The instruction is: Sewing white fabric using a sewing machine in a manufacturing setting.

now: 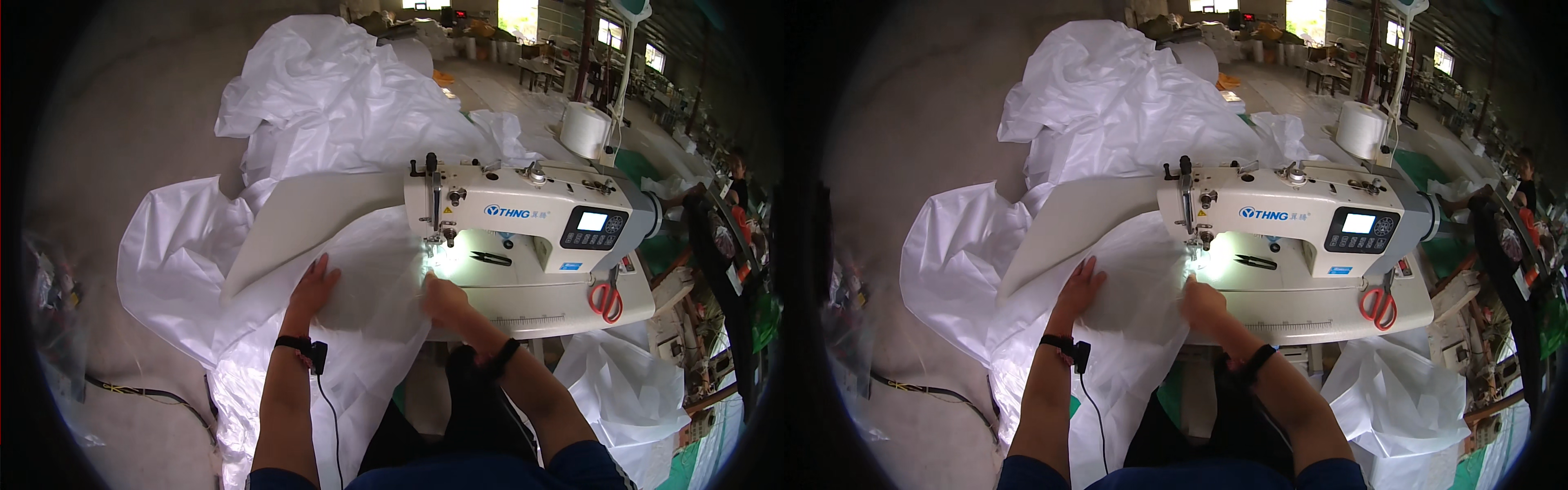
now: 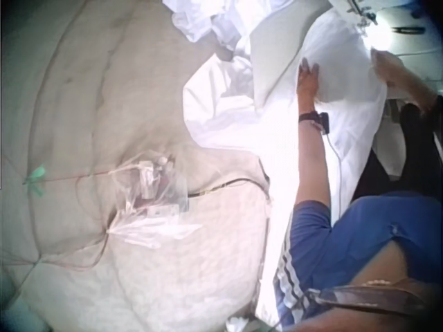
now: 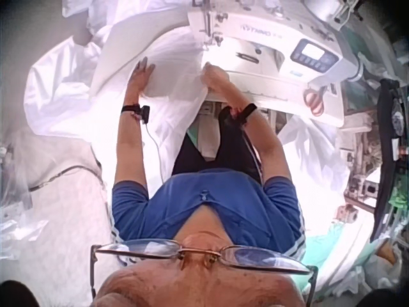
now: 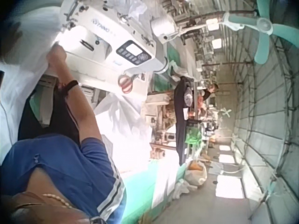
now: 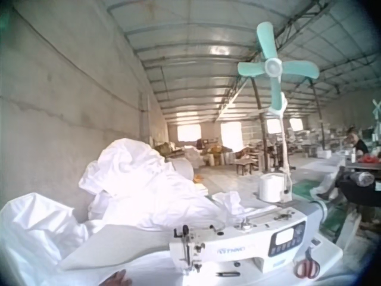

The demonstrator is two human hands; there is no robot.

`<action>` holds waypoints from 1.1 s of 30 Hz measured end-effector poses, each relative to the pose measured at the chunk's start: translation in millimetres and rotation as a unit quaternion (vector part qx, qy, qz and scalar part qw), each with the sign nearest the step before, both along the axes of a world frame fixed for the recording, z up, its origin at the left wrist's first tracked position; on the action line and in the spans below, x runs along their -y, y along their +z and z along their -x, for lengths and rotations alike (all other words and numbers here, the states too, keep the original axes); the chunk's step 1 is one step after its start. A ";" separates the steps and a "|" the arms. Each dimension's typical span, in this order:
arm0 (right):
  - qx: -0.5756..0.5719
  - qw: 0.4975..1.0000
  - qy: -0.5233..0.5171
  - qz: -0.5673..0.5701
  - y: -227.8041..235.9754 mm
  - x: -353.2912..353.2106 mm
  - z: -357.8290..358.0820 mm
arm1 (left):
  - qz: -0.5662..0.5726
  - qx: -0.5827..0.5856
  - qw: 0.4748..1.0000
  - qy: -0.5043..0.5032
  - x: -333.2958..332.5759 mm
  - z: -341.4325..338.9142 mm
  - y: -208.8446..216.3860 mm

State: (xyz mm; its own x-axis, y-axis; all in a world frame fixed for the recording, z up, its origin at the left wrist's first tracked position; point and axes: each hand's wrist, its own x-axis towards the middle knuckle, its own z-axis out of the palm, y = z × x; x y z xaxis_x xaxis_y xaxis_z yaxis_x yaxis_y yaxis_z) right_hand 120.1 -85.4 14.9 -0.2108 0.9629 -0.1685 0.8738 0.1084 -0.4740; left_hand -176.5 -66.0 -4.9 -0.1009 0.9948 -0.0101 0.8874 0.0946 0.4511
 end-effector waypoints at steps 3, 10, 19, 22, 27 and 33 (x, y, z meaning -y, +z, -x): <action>-0.028 1.000 -0.009 0.001 2.6 -17.6 2.4 | -0.049 -0.012 0.999 -0.009 -22.9 7.2 -6.7; -0.135 0.984 -0.096 -0.066 -28.9 83.4 -2.3 | -0.092 -0.105 0.990 -0.021 -42.2 14.1 -19.2; -0.411 0.847 -0.117 0.317 -126.7 172.5 -8.4 | -0.227 0.082 0.952 -0.185 143.7 -64.5 -20.0; -0.508 0.787 -0.017 0.351 -126.1 185.6 -1.5 | -0.023 -0.043 0.978 -0.204 257.0 -91.2 -48.8; -0.536 0.744 -0.028 0.399 -92.9 206.8 13.0 | -0.023 -0.081 0.995 -0.048 348.7 -87.9 -76.6; -0.549 0.762 -0.026 0.343 -51.6 240.1 32.4 | -0.138 -0.142 0.976 -0.092 390.6 -98.9 -33.1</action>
State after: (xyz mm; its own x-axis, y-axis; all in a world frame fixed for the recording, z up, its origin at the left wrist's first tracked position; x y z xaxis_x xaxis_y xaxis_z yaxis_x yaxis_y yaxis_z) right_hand 87.6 -325.5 -36.7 -0.5520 0.7390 -0.3861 -0.0954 -0.5160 -0.8513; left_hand -77.6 -456.6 -38.0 0.1189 0.9575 0.2627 0.9711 -0.1674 0.1704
